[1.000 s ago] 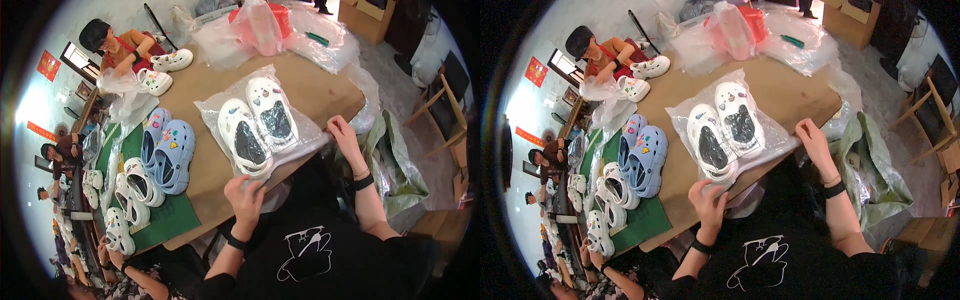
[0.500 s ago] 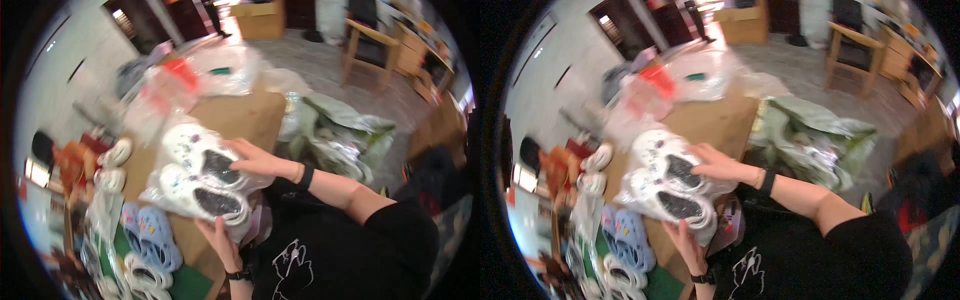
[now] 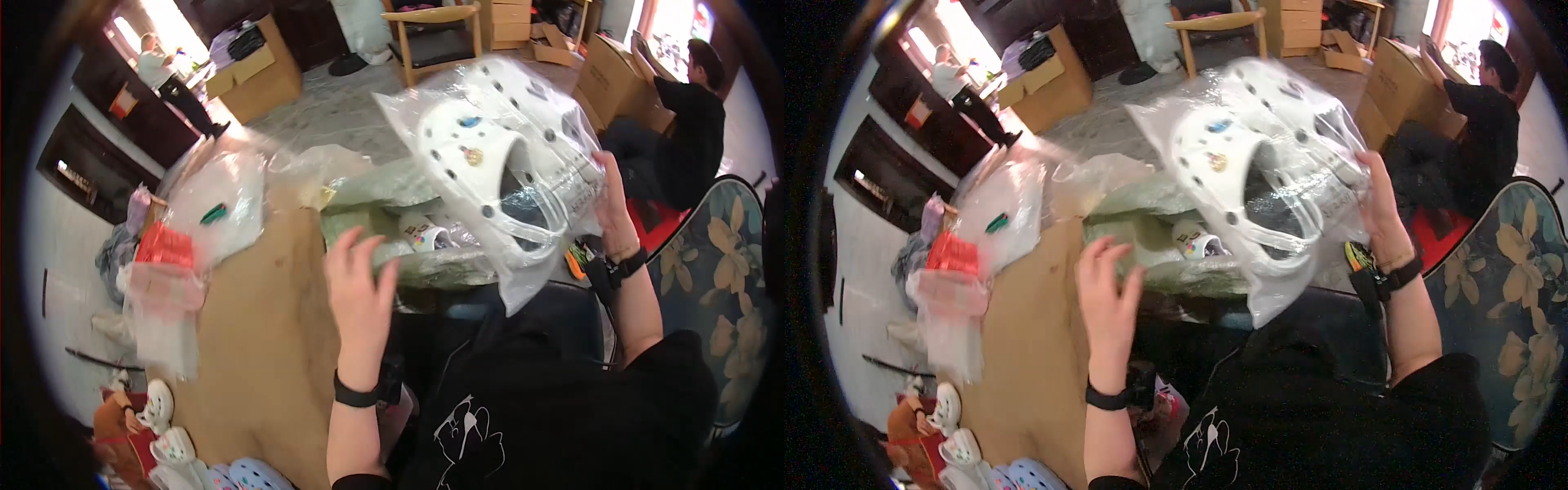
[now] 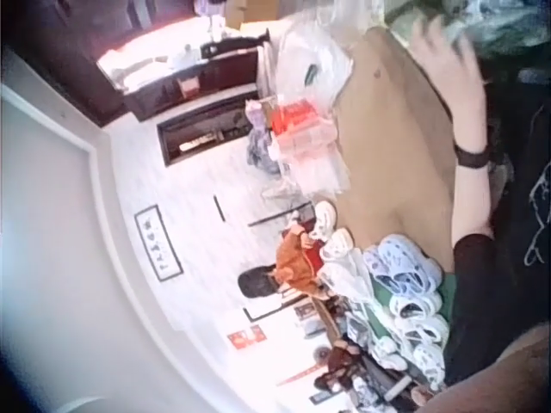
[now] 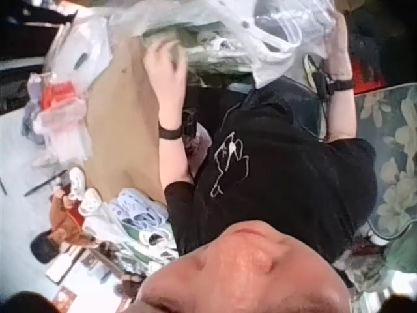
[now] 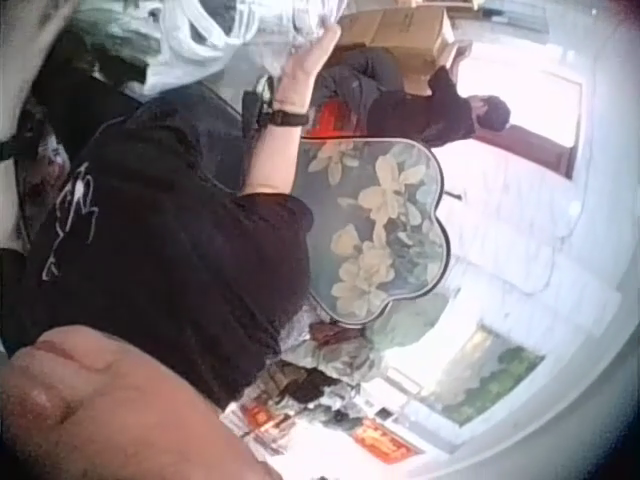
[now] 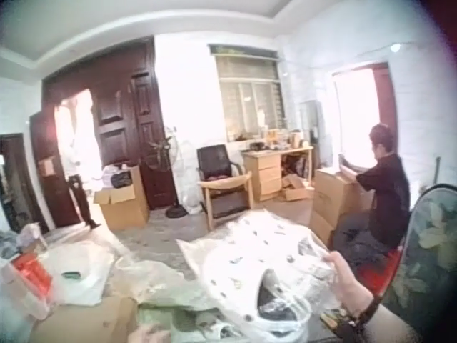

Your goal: Packing decorated rubber clogs into plastic bags and placing them into a larger shipping sack.

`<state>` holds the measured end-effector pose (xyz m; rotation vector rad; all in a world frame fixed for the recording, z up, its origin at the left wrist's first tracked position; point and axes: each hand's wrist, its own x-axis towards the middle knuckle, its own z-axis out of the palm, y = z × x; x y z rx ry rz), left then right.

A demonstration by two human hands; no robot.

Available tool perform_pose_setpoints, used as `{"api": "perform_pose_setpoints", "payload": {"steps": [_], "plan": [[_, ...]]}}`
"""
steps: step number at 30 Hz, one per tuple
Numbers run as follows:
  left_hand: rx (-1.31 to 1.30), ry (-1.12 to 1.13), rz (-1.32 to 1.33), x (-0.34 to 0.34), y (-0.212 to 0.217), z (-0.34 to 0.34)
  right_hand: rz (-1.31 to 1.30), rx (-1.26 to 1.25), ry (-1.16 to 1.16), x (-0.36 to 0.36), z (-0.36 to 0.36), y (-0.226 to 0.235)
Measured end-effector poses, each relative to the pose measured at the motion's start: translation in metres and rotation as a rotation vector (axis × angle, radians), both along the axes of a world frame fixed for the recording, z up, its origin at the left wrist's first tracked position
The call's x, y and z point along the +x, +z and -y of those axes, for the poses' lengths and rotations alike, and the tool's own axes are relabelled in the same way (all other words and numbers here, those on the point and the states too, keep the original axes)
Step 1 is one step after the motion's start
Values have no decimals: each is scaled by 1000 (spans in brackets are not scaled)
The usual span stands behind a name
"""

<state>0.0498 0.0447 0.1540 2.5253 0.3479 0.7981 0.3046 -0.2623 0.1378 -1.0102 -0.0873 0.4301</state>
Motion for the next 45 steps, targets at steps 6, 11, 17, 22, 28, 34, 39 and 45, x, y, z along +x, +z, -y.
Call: {"api": "perform_pose_setpoints", "payload": {"steps": [6, 11, 17, 22, 28, 34, 39, 45], "plan": [[602, -313, -710, 45, -108, 25, -406, -61, 72, -2, 36, -91], [326, -464, -490, 16, -72, 24, -503, -177, 288, 2, -57, -130], [310, -186, -493, 1, -32, -18, 519, -612, 189, 9, -239, -220], [-142, -167, -593, -19, -43, -34, 583, -629, 416, 0, -238, -201], [-321, 553, -215, 18, -100, -82, 494, -647, 346, 3, -205, -188], [-5, 537, -474, 30, -110, -109, 442, -624, 398, -9, -215, -159], [-1123, 438, 629, 63, 38, -68, 950, -909, 272, -11, -196, -73], [-1064, 493, 603, 71, 36, -80, 1111, -1081, 589, -64, -267, -139]]}}
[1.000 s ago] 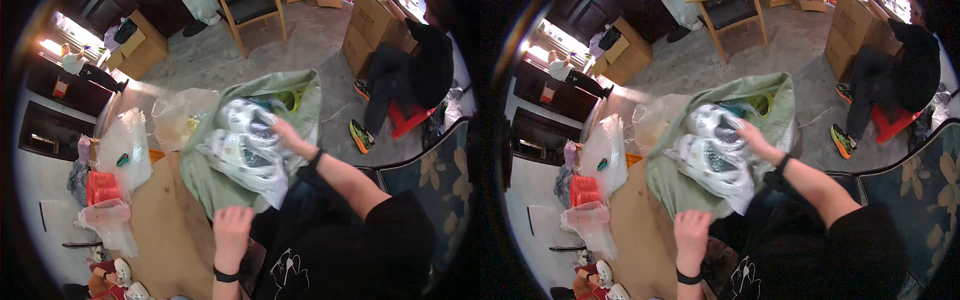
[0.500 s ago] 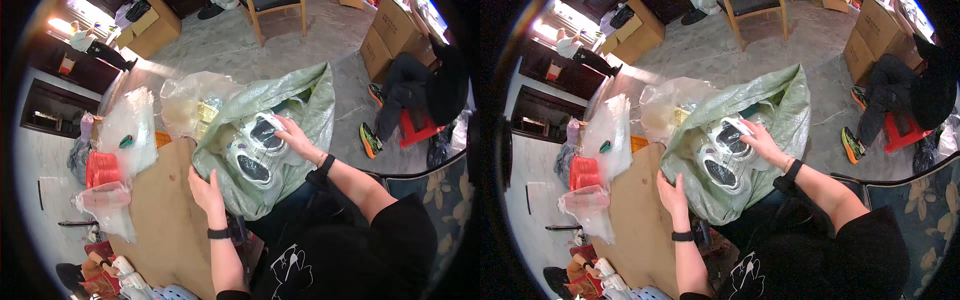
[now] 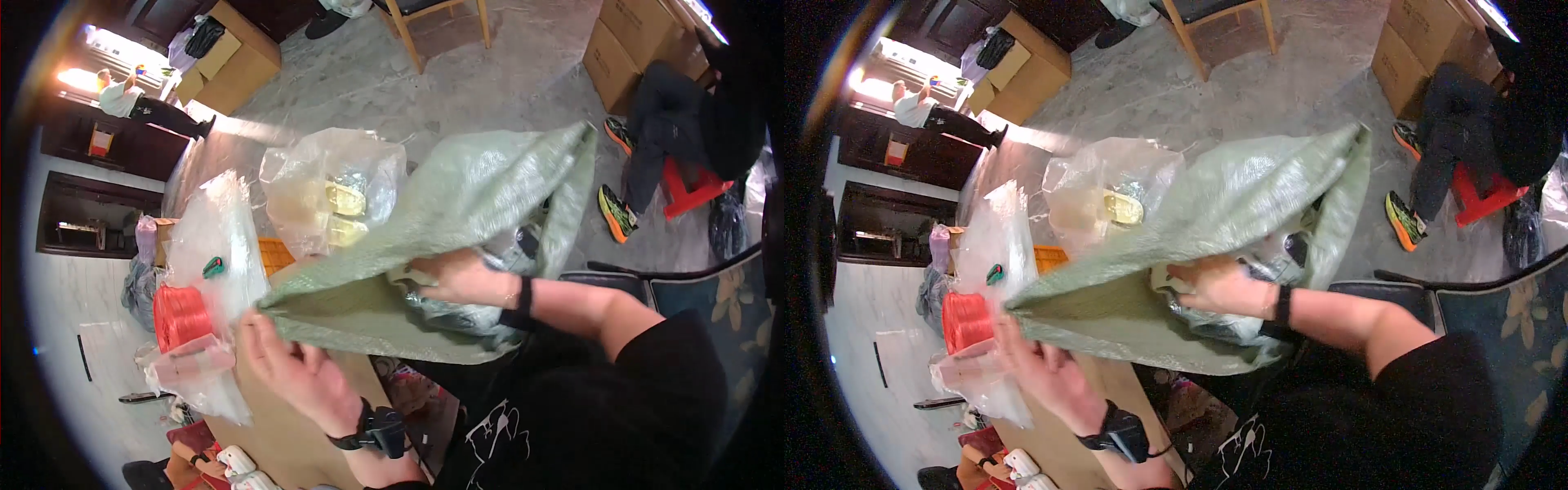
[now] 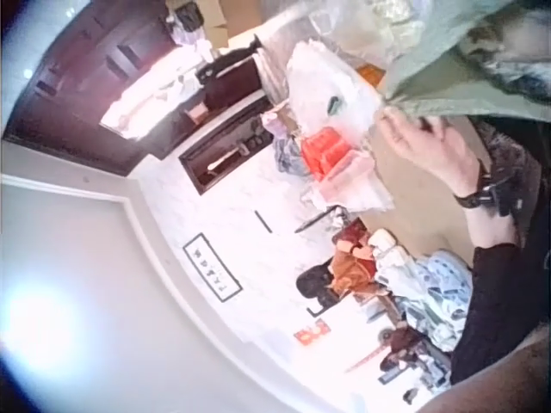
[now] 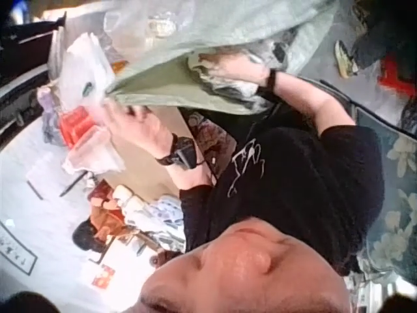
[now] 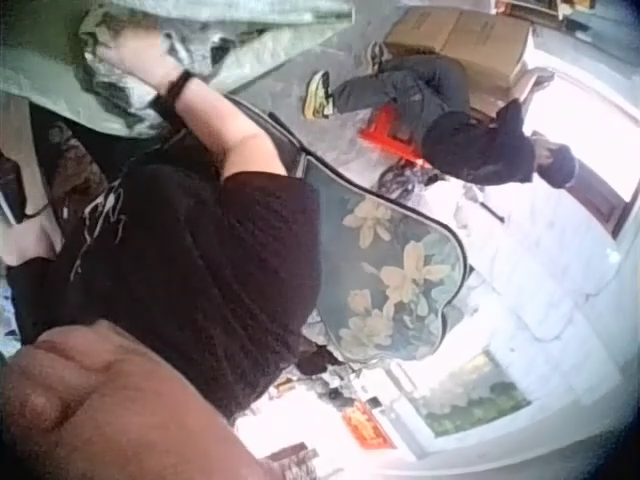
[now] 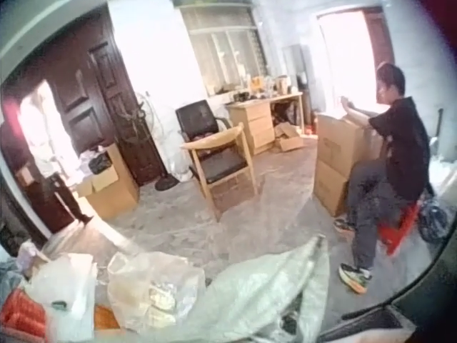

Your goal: Packing decorated rubber clogs into plastic bags and placing them into a larger shipping sack.

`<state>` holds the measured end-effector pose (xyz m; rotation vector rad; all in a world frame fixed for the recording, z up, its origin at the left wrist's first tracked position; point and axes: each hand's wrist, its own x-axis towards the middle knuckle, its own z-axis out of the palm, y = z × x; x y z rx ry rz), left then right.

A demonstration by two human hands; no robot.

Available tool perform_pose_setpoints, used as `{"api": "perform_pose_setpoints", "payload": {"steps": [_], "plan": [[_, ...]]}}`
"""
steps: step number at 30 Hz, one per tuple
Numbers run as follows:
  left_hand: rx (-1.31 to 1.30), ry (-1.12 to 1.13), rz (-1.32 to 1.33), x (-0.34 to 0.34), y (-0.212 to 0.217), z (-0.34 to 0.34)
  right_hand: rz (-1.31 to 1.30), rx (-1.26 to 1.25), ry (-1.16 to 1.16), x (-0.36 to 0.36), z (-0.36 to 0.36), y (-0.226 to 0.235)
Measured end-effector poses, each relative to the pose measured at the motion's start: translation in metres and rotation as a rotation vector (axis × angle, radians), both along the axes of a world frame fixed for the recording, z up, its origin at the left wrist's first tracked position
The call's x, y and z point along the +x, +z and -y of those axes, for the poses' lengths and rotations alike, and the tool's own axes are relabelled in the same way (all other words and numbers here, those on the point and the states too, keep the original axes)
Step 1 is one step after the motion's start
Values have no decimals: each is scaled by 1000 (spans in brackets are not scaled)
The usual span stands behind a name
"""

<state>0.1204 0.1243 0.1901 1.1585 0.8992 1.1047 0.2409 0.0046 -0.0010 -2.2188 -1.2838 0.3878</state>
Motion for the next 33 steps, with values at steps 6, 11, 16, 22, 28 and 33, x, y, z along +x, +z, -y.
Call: {"api": "perform_pose_setpoints", "payload": {"steps": [6, 11, 16, 22, 28, 33], "plan": [[-127, -25, -5, 6, -42, -62, -455, -9, 27, 40, -97, -63], [-14, -150, -30, -9, -46, -95, 254, 643, -57, 68, 22, -1], [34, 0, -99, 19, -46, -52, 322, 236, -1044, 165, 168, -60], [35, -137, 41, 9, -12, -49, -610, 1051, -901, 234, 182, -3], [128, 175, -114, 11, 32, -30, -561, 1194, -764, 164, 177, 131], [82, 44, -361, -10, -53, -64, -411, 769, -752, 152, 184, 40]]}}
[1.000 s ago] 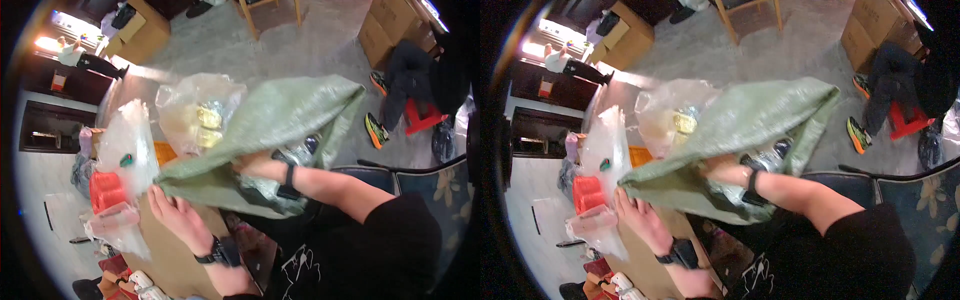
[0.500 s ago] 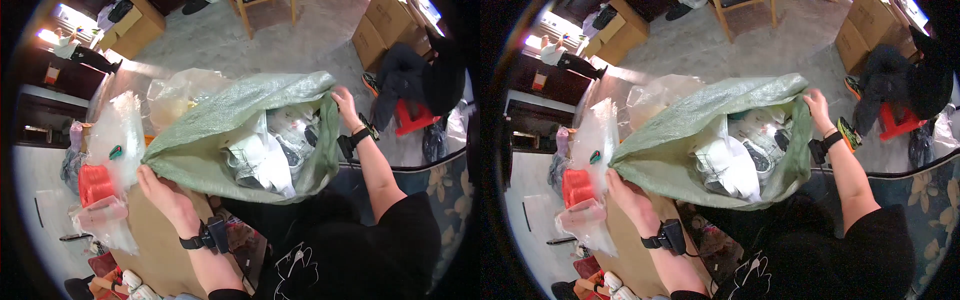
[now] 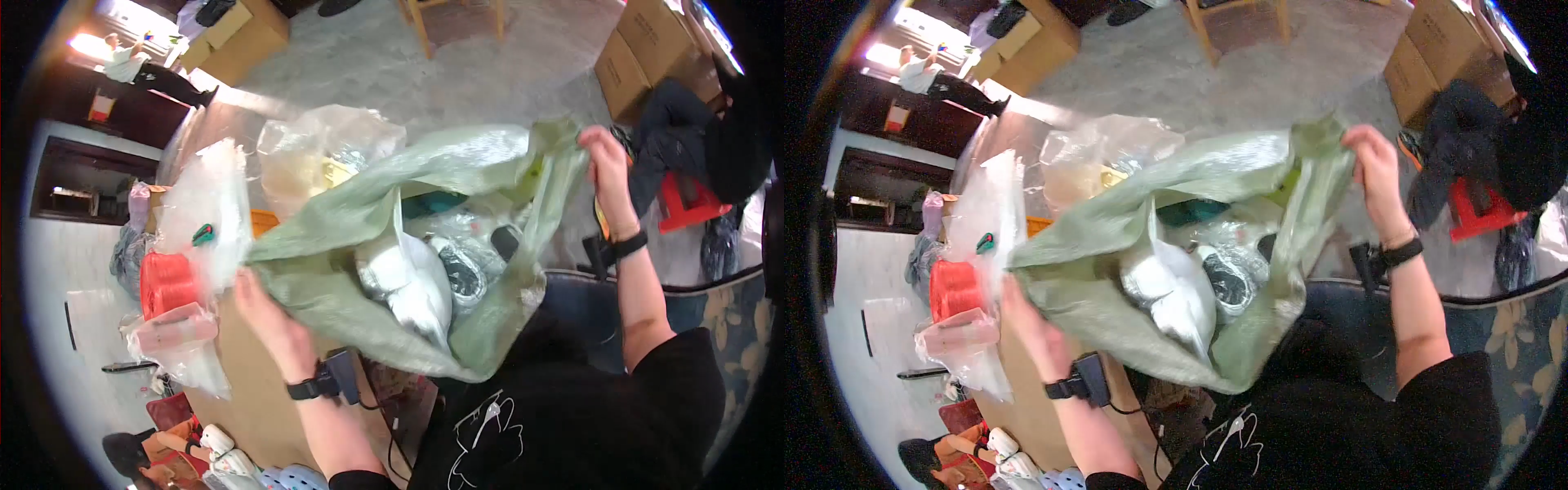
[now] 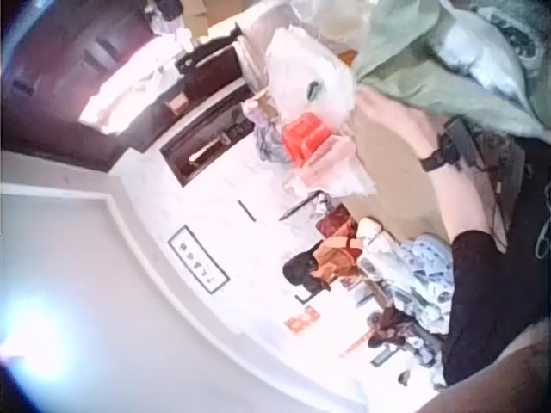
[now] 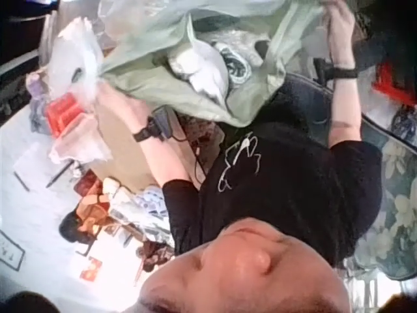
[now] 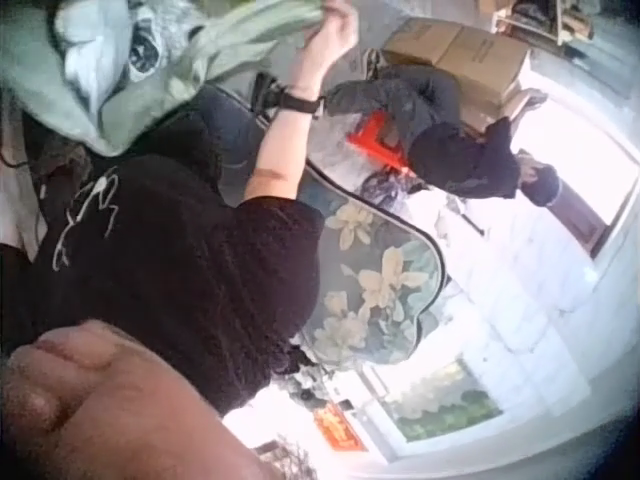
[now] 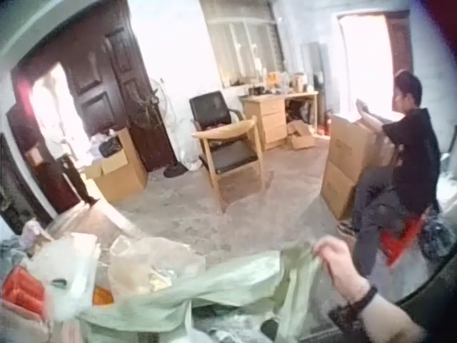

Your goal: Packing decorated rubber clogs into plastic bags and placing them into a larger shipping sack.

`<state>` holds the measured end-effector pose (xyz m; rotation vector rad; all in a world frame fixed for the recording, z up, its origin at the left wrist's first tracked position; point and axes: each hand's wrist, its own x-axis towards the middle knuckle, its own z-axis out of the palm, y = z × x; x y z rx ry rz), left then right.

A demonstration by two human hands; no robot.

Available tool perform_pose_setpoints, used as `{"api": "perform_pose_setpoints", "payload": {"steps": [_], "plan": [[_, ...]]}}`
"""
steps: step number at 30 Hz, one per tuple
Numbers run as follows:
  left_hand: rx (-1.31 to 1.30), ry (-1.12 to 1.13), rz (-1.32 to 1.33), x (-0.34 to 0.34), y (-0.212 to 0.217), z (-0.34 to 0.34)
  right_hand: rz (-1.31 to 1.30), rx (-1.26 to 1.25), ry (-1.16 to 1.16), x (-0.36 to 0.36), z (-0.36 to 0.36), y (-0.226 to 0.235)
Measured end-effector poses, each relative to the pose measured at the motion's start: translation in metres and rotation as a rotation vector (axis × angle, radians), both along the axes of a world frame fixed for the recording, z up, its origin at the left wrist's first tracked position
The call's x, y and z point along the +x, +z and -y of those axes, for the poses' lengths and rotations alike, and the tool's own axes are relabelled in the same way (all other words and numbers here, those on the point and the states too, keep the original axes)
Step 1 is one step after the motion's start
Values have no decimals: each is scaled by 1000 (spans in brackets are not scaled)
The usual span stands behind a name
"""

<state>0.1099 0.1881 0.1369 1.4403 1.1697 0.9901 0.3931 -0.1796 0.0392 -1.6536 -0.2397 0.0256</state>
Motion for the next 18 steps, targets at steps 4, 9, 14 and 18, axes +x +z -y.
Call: {"api": "perform_pose_setpoints", "payload": {"steps": [4, 9, 14, 18], "plan": [[-72, 20, 103, 5, -17, -2, -95, 147, -176, 0, 44, -25], [41, -192, 154, 18, -14, -21, 319, -321, 33, 24, 65, -33], [910, -145, -265, 27, -3, 53, 535, -882, 92, -8, 14, 33], [1168, -1162, -500, 16, -26, 141, 367, -605, 1106, -24, -43, 21]]}}
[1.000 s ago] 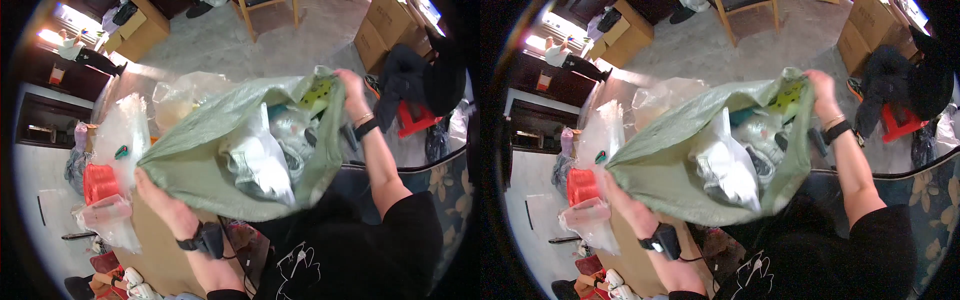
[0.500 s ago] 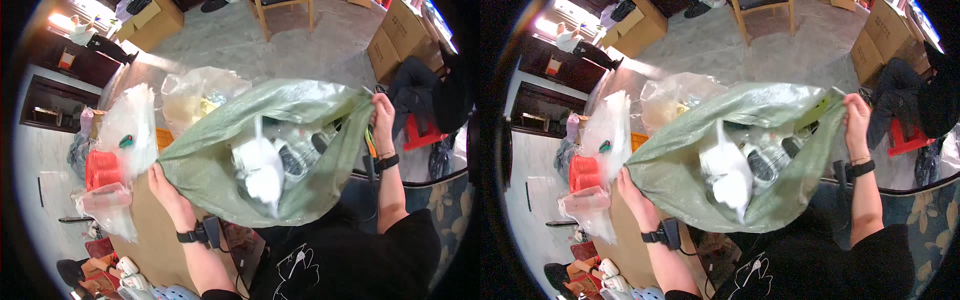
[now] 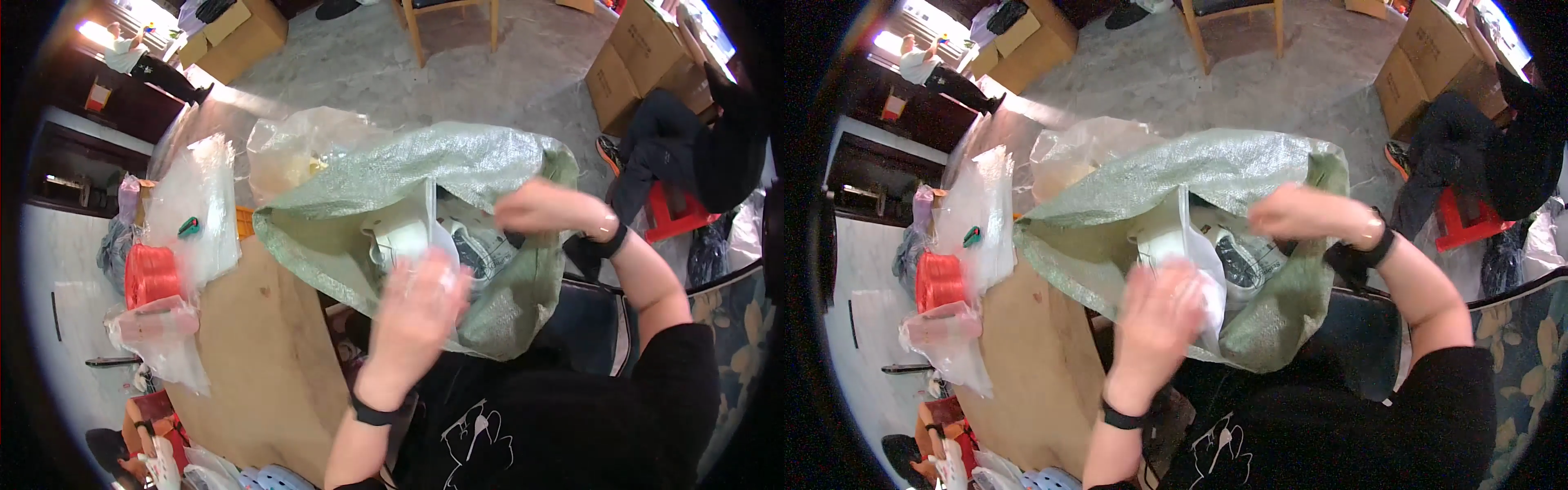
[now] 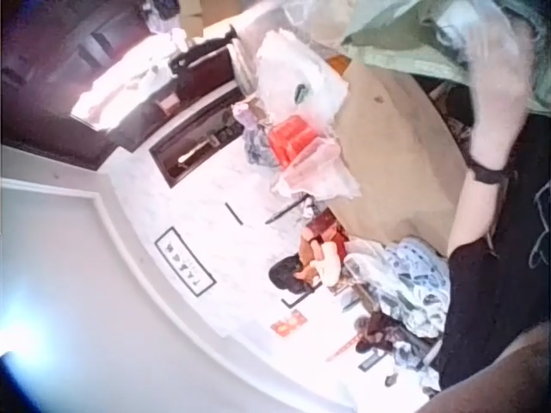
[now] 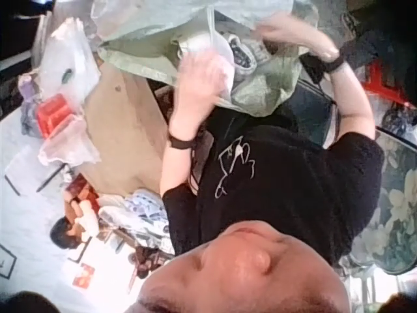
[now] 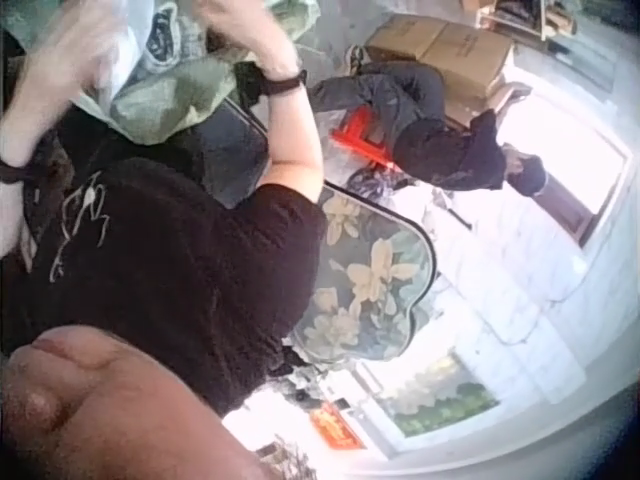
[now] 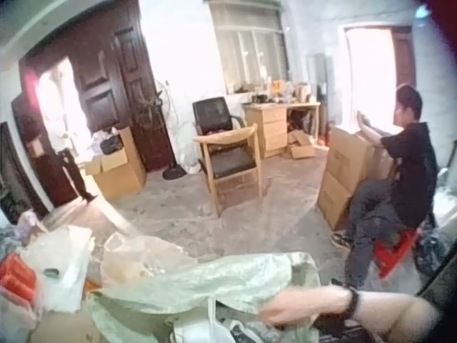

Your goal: Packing decorated rubber clogs into plastic bags and placing them into a larger shipping sack.

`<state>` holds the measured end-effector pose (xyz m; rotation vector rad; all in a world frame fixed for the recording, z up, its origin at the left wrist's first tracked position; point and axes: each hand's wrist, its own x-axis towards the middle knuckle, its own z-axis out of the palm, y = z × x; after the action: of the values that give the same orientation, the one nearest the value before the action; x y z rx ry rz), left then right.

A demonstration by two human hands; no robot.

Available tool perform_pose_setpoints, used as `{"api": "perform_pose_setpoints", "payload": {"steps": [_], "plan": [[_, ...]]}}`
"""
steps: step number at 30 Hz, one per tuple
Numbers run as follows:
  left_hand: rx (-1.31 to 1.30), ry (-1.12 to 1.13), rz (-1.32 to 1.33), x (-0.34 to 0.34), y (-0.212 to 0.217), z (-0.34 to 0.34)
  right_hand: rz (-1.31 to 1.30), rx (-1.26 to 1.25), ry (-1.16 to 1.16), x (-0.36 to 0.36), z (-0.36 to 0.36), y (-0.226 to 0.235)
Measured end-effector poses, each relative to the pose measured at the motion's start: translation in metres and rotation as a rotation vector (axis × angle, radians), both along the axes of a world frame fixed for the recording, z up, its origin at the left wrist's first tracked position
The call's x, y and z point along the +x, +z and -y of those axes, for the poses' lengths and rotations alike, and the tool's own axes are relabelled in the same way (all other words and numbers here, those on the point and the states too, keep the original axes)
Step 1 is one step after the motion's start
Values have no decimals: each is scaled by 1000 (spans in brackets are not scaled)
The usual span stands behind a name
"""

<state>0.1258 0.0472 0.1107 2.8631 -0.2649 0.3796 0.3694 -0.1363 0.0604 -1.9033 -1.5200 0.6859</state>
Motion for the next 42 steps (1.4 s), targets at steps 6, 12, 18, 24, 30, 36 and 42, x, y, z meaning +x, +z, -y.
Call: {"api": "perform_pose_setpoints", "payload": {"steps": [6, 12, 18, 24, 30, 36, 42], "plan": [[76, 130, -499, -6, -97, 20, 771, -511, -343, 84, -100, -5], [-405, 108, -319, -21, -86, 5, 559, 269, -375, 87, -120, 8], [-620, 549, 697, -94, 104, -9, -189, 502, -208, -44, -96, 96], [-486, 627, 1047, -178, 130, 5, 9, 985, 285, -134, -102, 226], [-307, 761, 1149, -253, 143, 30, -56, 1500, 555, -112, -104, 206], [-12, 903, 1269, -309, 164, 47, -209, 1649, 629, -201, -131, 205], [184, 999, 1354, -358, 178, 67, -310, 1725, 636, -196, -138, 196]]}}
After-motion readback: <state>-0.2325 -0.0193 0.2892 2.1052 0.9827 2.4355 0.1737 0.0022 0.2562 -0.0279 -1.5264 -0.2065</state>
